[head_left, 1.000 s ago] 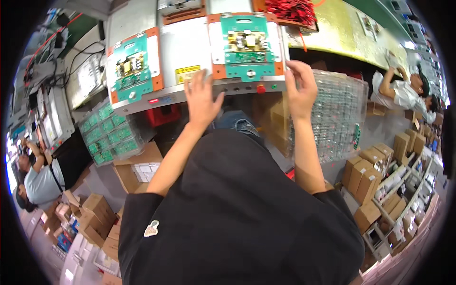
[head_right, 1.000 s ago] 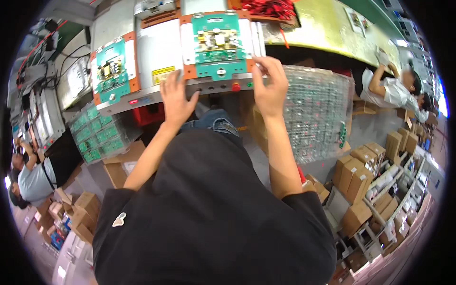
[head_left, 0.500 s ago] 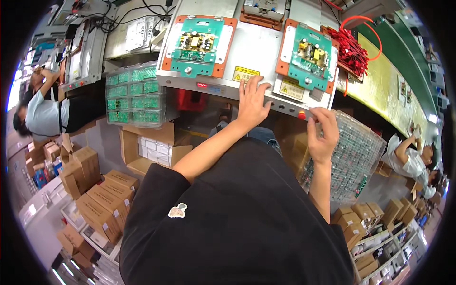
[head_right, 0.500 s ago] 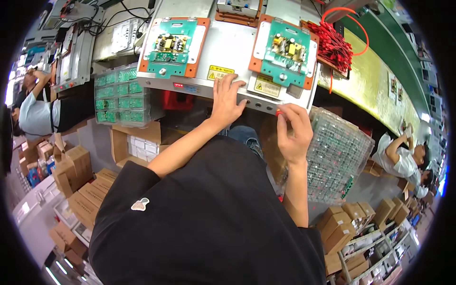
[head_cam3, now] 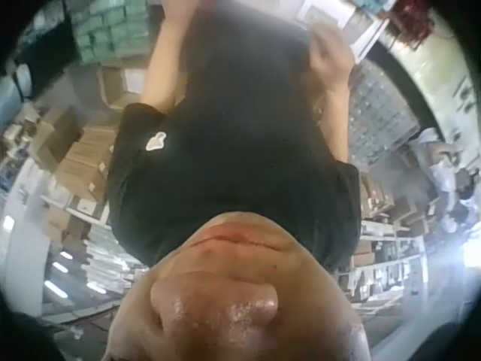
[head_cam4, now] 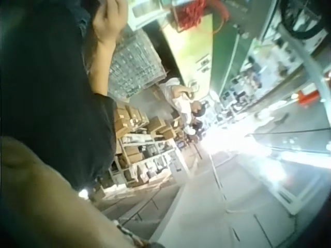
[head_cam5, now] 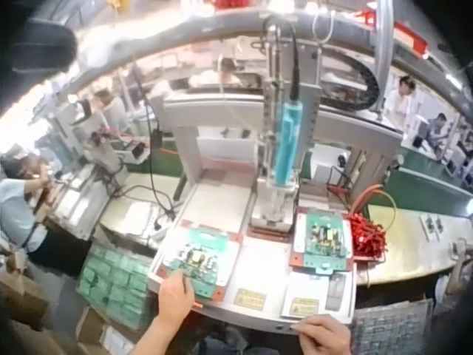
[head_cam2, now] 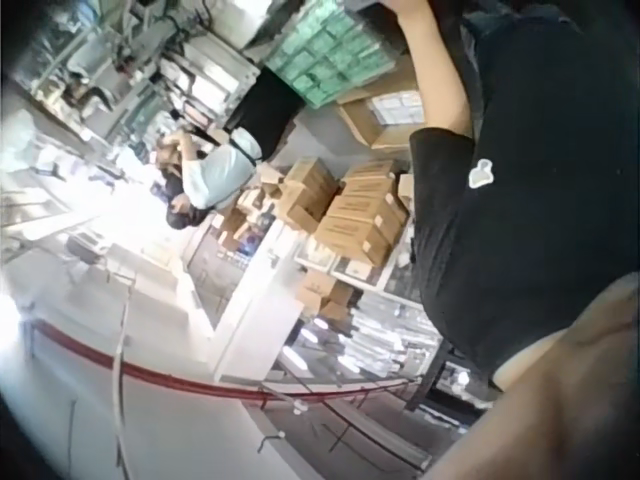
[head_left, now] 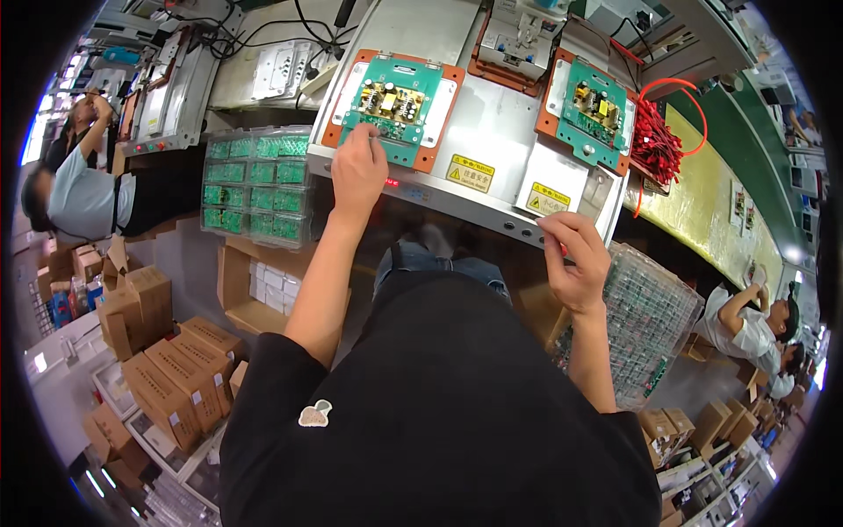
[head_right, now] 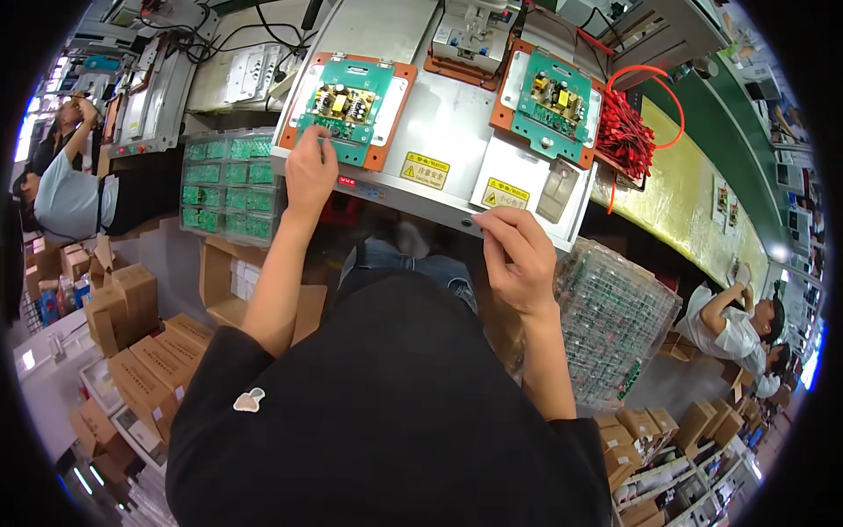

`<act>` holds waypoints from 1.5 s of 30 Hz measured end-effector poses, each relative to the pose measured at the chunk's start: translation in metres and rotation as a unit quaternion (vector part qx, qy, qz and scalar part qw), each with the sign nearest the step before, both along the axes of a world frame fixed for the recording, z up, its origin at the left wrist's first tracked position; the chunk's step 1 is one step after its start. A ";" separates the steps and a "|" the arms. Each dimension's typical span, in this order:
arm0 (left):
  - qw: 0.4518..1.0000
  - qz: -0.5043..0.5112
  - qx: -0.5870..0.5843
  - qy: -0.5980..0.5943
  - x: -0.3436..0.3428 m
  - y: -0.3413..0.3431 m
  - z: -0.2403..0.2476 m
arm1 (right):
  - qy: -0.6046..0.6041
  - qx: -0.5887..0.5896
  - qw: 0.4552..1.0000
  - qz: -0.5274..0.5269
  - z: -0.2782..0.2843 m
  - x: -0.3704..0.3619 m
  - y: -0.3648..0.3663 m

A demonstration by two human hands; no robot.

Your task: Assembling electronic components and testing circuit boards at an industrial workstation.

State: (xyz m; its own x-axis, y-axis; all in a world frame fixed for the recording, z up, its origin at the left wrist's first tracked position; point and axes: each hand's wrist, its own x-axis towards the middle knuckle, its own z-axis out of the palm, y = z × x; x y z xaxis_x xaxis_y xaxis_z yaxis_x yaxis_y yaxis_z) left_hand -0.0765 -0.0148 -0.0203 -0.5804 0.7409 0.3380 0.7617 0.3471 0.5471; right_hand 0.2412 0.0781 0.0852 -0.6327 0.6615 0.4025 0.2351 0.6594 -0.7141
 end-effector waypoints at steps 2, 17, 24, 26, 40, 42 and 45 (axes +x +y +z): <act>1.000 0.008 -0.026 -0.012 0.008 0.001 0.000 | 0.003 0.008 1.000 -0.009 0.005 -0.006 -0.004; 0.911 -0.284 0.263 0.143 -0.033 0.089 0.105 | -0.015 0.009 1.000 0.019 0.013 -0.088 -0.010; 0.910 -0.225 0.344 0.058 -0.067 0.128 0.134 | -0.271 0.080 0.959 -0.022 -0.083 -0.200 0.088; 0.942 -0.212 0.249 -0.073 -0.073 0.073 0.113 | -0.352 0.076 0.933 0.002 -0.107 -0.224 0.088; 0.621 -0.250 0.124 -0.732 -0.049 -0.088 0.055 | -0.174 0.157 0.967 -0.102 0.024 -0.189 0.002; 0.649 -0.125 0.100 -0.744 -0.028 -0.075 0.066 | -0.079 0.083 0.993 -0.026 0.006 -0.158 0.002; 0.662 -0.143 0.123 -0.726 -0.011 -0.075 0.060 | -0.031 -0.009 0.992 -0.119 -0.020 -0.076 0.069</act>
